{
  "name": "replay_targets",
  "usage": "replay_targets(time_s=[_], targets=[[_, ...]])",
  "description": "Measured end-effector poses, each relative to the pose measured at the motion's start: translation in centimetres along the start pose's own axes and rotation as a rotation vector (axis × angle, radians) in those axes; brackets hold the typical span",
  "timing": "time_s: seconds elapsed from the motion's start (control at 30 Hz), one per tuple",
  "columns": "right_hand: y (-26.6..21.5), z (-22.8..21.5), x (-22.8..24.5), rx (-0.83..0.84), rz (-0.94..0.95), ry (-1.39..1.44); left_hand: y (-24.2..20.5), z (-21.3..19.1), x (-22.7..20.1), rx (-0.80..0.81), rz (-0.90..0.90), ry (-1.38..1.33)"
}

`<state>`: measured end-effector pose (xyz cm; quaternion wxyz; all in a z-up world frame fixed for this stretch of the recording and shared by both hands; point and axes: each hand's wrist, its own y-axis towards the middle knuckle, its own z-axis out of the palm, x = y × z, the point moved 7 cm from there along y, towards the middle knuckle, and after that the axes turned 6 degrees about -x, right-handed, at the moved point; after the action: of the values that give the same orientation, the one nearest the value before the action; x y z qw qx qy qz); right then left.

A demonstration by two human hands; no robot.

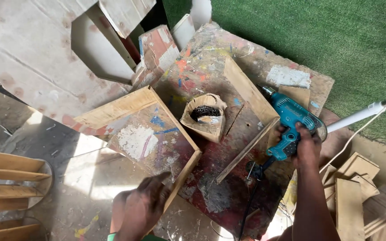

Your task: The person uses a power drill to fasten wooden planks together, forming a hexagonal wooden structure. They repeatedly position the planks, drill screws into them, and adjust the pieces to assemble the frame.

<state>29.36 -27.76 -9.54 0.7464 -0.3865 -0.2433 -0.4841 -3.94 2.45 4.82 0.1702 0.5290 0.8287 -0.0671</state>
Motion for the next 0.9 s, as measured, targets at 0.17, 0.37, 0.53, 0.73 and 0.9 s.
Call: replay_targets(time_s=[0.17, 0.37, 0.53, 0.73, 0.9], targets=[[-2.7, -2.7, 4.3, -0.625, -0.415, -1.263, -2.8, 5.3, 2.2, 0.216, -0.097, -0.203], [-4.8, -2.0, 4.3, -0.582, -0.369, -1.464, -3.4, 4.7, 0.9, 0.230, -0.135, -0.138], [-8.6, -0.8, 4.1, -0.472, -0.850, -1.367, -4.4, 4.6, 1.0, 0.176, -0.108, -0.137], [-17.7, 11.0, 0.8, 0.063, -0.962, -1.408, -5.7, 5.3, 2.1, 0.107, -0.101, -0.123], [-19.1, 13.1, -6.1, 0.469, -0.608, -1.804, -6.9, 5.8, 3.2, 0.127, -0.117, -0.011]])
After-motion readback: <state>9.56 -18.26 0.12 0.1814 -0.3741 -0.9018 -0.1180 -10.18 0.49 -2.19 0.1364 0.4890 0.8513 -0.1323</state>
